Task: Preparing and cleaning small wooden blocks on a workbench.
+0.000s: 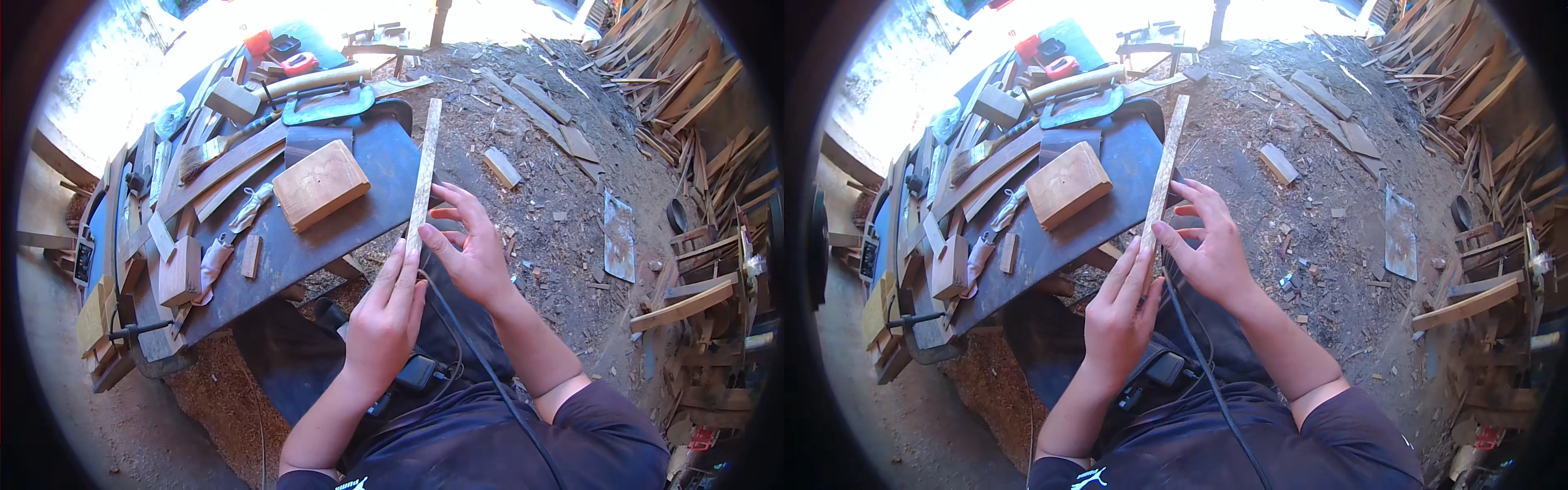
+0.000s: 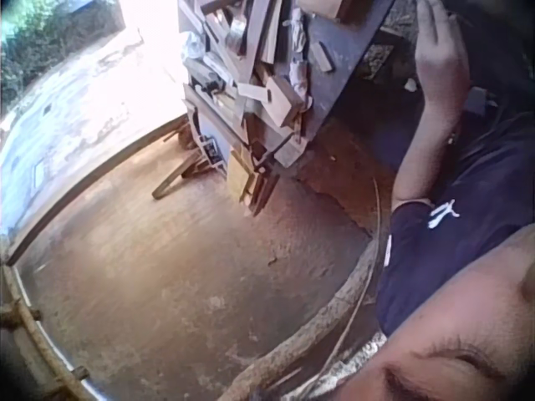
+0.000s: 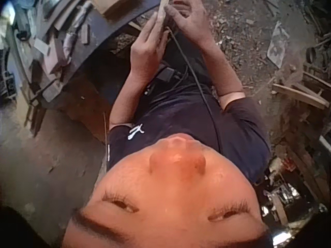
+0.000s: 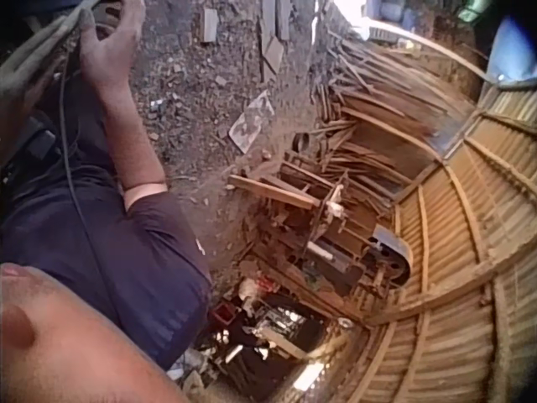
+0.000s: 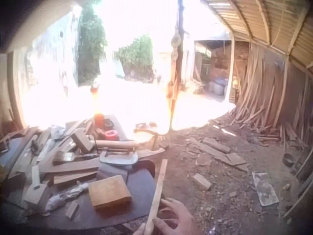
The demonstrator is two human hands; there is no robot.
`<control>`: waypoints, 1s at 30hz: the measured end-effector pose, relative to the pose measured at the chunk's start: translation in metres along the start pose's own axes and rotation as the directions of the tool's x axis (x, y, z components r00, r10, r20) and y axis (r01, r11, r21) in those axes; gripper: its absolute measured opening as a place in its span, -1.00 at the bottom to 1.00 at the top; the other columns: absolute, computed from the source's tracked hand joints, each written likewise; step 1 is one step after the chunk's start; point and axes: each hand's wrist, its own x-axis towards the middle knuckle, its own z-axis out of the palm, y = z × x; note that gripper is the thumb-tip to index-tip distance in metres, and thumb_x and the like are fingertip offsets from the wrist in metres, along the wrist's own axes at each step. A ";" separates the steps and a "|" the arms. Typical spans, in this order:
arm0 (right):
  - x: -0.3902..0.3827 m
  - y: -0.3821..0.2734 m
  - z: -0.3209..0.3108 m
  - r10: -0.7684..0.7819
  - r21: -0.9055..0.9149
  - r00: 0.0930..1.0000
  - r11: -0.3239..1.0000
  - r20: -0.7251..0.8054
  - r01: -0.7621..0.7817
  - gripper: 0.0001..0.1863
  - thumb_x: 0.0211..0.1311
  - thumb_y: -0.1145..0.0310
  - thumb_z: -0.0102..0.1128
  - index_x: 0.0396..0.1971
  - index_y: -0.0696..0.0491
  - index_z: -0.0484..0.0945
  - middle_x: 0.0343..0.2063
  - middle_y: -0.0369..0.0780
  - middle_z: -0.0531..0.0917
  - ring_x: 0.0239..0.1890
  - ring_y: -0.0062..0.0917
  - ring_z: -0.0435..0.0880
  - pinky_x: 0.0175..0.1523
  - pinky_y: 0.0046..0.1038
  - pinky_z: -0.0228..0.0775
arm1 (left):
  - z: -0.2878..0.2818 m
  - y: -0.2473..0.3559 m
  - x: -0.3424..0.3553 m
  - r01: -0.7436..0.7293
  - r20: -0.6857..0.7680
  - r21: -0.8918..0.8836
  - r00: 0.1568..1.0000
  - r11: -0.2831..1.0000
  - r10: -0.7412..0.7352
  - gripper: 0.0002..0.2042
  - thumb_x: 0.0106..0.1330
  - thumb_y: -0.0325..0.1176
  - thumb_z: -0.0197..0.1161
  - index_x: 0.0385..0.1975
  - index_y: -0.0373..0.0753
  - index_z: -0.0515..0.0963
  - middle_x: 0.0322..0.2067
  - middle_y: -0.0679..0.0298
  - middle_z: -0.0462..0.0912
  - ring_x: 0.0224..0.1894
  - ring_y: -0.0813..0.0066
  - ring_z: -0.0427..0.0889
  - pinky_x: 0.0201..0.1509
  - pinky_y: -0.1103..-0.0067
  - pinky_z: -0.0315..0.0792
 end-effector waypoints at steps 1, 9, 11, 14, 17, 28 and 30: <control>0.000 0.007 0.001 0.043 0.091 0.999 0.995 0.021 -0.045 -0.37 0.31 0.23 0.40 0.31 0.13 0.43 0.24 -0.03 0.46 0.06 -0.39 0.66 0.01 -0.36 0.67 | 0.000 0.000 0.000 -0.001 0.008 -0.016 1.000 1.000 0.001 -0.53 0.25 -0.56 0.41 0.20 -0.39 0.54 0.17 -0.14 0.58 0.13 -0.04 0.67 0.09 0.31 0.65; 0.012 0.005 -0.001 0.227 0.427 0.961 0.862 0.157 -0.273 -0.39 0.43 0.27 0.29 0.32 0.22 0.28 -0.37 -0.13 0.72 -0.45 -0.56 0.74 -0.36 -0.54 0.63 | -0.006 -0.008 0.014 -0.020 0.106 -0.081 0.994 0.996 0.029 -0.40 0.14 -0.50 0.50 0.25 -0.29 0.52 0.21 -0.08 0.56 0.20 -0.02 0.63 0.19 0.30 0.60; 0.016 0.005 0.000 0.235 0.414 0.960 0.867 0.152 -0.278 -0.39 0.44 0.26 0.28 0.32 0.22 0.27 -0.41 -0.14 0.72 -0.46 -0.57 0.74 -0.40 -0.54 0.61 | -0.012 -0.017 0.023 -0.048 0.191 -0.033 0.980 0.998 0.053 -0.37 0.06 -0.44 0.56 0.23 -0.19 0.57 0.19 0.04 0.61 0.11 0.06 0.68 0.14 0.32 0.60; 0.020 0.004 0.001 0.261 0.416 0.957 0.861 0.130 -0.291 -0.36 0.44 0.23 0.28 0.33 0.23 0.26 -0.47 -0.15 0.71 -0.51 -0.57 0.72 -0.50 -0.54 0.57 | -0.019 -0.030 0.042 -0.166 0.244 0.092 0.960 0.982 0.140 -0.35 -0.04 -0.34 0.61 0.17 -0.12 0.62 0.15 0.18 0.66 0.01 0.16 0.70 0.11 0.35 0.57; 0.027 0.003 0.006 0.306 0.424 0.947 0.848 0.099 -0.319 -0.31 0.43 0.18 0.29 0.36 0.24 0.24 -0.51 -0.13 0.71 -0.57 -0.56 0.70 -0.56 -0.52 0.53 | -0.018 -0.050 0.061 -0.247 0.224 0.056 0.947 0.967 0.229 -0.34 -0.15 -0.25 0.64 0.10 -0.09 0.67 0.09 0.27 0.70 -0.03 0.23 0.69 0.10 0.34 0.53; 0.025 -0.001 0.011 0.401 0.473 0.916 0.806 0.007 -0.356 -0.22 0.36 0.17 0.34 0.39 0.31 0.23 -0.45 -0.10 0.71 -0.56 -0.54 0.69 -0.58 -0.50 0.57 | -0.005 -0.066 0.085 -0.212 0.239 -0.228 0.934 0.950 0.265 -0.42 -0.22 -0.46 0.67 -0.05 -0.25 0.69 0.04 0.17 0.70 0.07 0.21 0.71 0.13 0.35 0.60; 0.028 -0.002 0.011 0.431 0.497 0.901 0.771 0.055 -0.399 -0.24 0.35 0.19 0.35 0.39 0.28 0.25 -0.41 -0.13 0.69 -0.53 -0.56 0.68 -0.56 -0.53 0.57 | -0.005 -0.066 0.086 -0.164 0.218 -0.226 0.952 0.960 0.214 -0.43 -0.22 -0.46 0.68 -0.07 -0.26 0.69 0.06 0.17 0.68 0.10 0.20 0.69 0.17 0.35 0.58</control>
